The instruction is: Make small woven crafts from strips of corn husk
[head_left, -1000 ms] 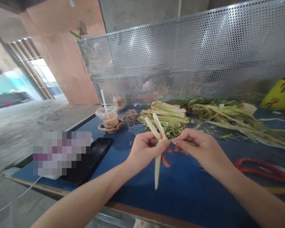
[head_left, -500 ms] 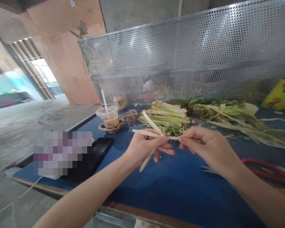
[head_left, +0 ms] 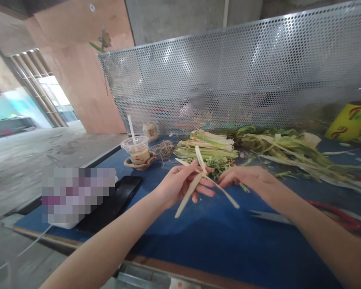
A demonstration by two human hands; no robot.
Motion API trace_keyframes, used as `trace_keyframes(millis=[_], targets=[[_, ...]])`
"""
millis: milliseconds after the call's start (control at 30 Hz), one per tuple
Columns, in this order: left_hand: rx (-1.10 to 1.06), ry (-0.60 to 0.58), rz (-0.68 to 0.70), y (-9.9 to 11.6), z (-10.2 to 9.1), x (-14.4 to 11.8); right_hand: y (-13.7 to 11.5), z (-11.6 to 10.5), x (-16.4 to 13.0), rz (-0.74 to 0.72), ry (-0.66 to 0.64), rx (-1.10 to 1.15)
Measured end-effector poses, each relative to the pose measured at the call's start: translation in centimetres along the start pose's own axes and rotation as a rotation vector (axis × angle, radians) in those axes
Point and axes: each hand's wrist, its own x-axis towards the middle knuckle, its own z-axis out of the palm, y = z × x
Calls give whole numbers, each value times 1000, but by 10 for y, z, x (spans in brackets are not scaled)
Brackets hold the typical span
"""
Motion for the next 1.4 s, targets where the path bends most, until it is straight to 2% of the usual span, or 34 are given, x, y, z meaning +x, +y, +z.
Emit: trace_keyframes(millis=[100,233,300,400,467,633,733,833,1000,1133,1200,1333,1400], targets=[[64,-65,-46,-7,6,-1,4,3,3,64,86,11],[172,-35,-81,-16,15,0,11,19,7,82,-28,302],[215,-12,-84,-19,17,0,13,27,7,86,-15,464],[249,0,-88,-20,18,0,12,31,7,101,-3,580],[258,-15,-85,-21,18,0,9,30,6,99,19,598],[252,-52,-47,-19,20,-1,8,23,4,63,224,539],[244,-81,-71,-18,20,-2,9,20,2,43,268,560],[180,-80,-29,-16,18,-2,9,18,2,14,297,543],[188,-49,87,-16,16,-2,7,27,3,59,83,430],[245,-18,117,-19,19,-4,9,38,2,85,109,380],[264,-16,131,-21,20,-4,10,41,2,104,75,430],[312,-37,108,-26,18,-3,12,44,2,109,-98,585],[368,-12,93,-28,16,-3,12,44,2,129,-93,566]])
